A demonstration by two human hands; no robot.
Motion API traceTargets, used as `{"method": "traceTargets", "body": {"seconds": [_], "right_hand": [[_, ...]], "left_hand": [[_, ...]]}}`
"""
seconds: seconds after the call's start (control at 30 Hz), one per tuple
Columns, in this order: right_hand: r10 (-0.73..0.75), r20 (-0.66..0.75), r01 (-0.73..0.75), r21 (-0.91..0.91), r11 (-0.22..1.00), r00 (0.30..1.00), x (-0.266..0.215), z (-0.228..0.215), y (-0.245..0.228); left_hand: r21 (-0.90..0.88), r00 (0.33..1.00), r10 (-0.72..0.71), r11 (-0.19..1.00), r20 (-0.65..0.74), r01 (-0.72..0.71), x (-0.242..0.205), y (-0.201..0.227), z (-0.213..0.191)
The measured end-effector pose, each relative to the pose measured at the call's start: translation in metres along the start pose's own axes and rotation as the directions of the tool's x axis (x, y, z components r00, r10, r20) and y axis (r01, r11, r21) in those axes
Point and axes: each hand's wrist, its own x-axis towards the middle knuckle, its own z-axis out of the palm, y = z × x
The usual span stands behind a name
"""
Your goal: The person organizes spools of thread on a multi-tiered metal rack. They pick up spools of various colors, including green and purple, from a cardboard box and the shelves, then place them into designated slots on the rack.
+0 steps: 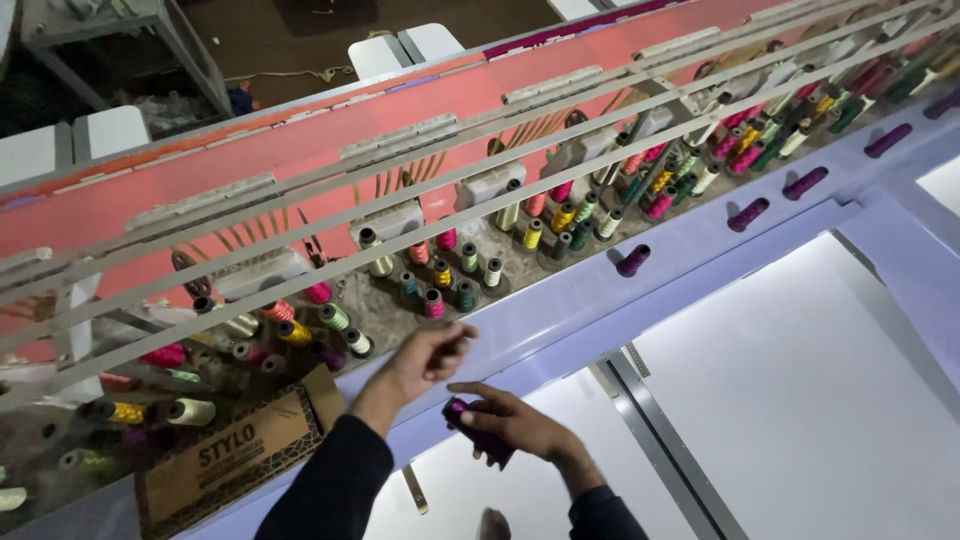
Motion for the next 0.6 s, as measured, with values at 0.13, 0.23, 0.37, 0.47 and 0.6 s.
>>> {"method": "traceTargets", "body": {"seconds": [0.13, 0.23, 0.37, 0.47, 0.6], "right_hand": [[-0.105, 0.015, 0.105, 0.007, 0.994, 0.994, -0.019, -0.04, -0.006], [-0.169, -0.122, 0.177, 0.058, 0.982, 0.978, -0.024, -0.083, -0.001], [-0.282, -0.305, 0.323, 0.092, 0.942, 0.91, -0.025, -0.125, -0.025], [-0.311, -0.34, 0.37, 0.121, 0.921, 0.887, -0.044, -0.128, -0.058], [-0.326, -0.492, 0.397, 0.043, 0.917, 0.807, -0.032, -0.166, -0.057]], "left_hand": [[-0.201, 0.988, 0.078, 0.974, -0.133, -0.104, -0.013, 0.03, -0.033], [-0.08, 0.948, 0.092, 0.989, -0.305, -0.122, -0.022, 0.049, -0.044], [0.072, 0.897, 0.189, 0.982, -0.4, -0.175, -0.026, 0.067, -0.044], [0.143, 0.871, 0.248, 0.968, -0.423, -0.206, -0.038, 0.081, -0.027], [0.231, 0.83, 0.308, 0.947, -0.465, -0.221, -0.048, 0.094, -0.016]]}}
